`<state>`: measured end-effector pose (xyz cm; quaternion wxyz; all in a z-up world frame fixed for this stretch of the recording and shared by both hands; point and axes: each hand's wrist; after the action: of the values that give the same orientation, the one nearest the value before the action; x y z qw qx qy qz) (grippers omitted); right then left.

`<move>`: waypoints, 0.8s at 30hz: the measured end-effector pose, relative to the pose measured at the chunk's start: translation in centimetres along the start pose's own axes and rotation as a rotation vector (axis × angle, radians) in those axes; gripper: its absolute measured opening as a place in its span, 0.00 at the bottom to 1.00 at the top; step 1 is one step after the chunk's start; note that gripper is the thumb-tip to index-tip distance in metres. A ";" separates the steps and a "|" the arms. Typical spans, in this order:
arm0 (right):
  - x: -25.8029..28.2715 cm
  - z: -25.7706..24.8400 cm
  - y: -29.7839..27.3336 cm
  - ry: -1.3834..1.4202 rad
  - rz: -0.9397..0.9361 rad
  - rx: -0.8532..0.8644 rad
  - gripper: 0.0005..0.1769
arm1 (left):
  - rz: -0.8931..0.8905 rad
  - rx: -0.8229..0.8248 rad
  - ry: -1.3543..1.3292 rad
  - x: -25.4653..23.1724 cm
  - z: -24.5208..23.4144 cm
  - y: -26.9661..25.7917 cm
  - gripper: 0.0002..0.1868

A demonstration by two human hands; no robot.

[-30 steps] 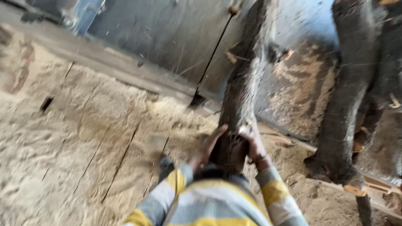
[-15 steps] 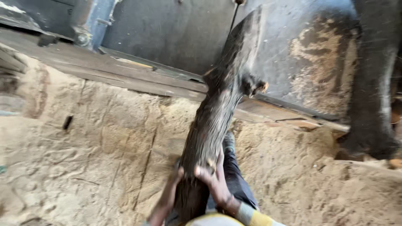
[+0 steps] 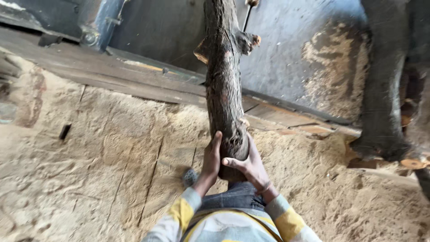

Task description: The person feeds multiple logs and branches into a bandsaw to cut them into shorter pieces. They handle each piece by hand, positioning it against the blade and pushing it through, then move the cut pieces aside.

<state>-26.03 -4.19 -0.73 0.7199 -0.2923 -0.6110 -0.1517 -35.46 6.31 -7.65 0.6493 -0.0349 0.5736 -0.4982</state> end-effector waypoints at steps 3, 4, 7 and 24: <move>1.3 -3.5 2.8 -0.413 -0.013 -0.085 0.73 | -0.008 0.043 -0.064 -0.4 3.8 2.8 0.43; 1.7 -4.9 3.8 -0.418 -0.012 -0.100 0.73 | 0.026 0.042 -0.067 -0.1 5.1 4.0 0.44; 2.7 -9.4 6.8 -0.421 -0.032 -0.109 0.71 | 0.172 0.030 -0.038 1.3 9.0 8.2 0.46; 2.8 -16.9 13.9 -0.371 -0.187 -0.008 0.68 | 0.274 0.081 0.600 -7.7 15.3 12.1 0.68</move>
<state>-4.08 -3.15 -2.68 0.5764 -0.2602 -0.7571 -0.1640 -14.98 9.58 -4.44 0.5135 0.2165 0.7183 -0.4165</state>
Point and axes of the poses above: each hand's wrist, its own y-axis towards the middle knuckle, its own z-axis out of the palm, x = y × z, and after that the axes turned 3 degrees about -z, right-handed
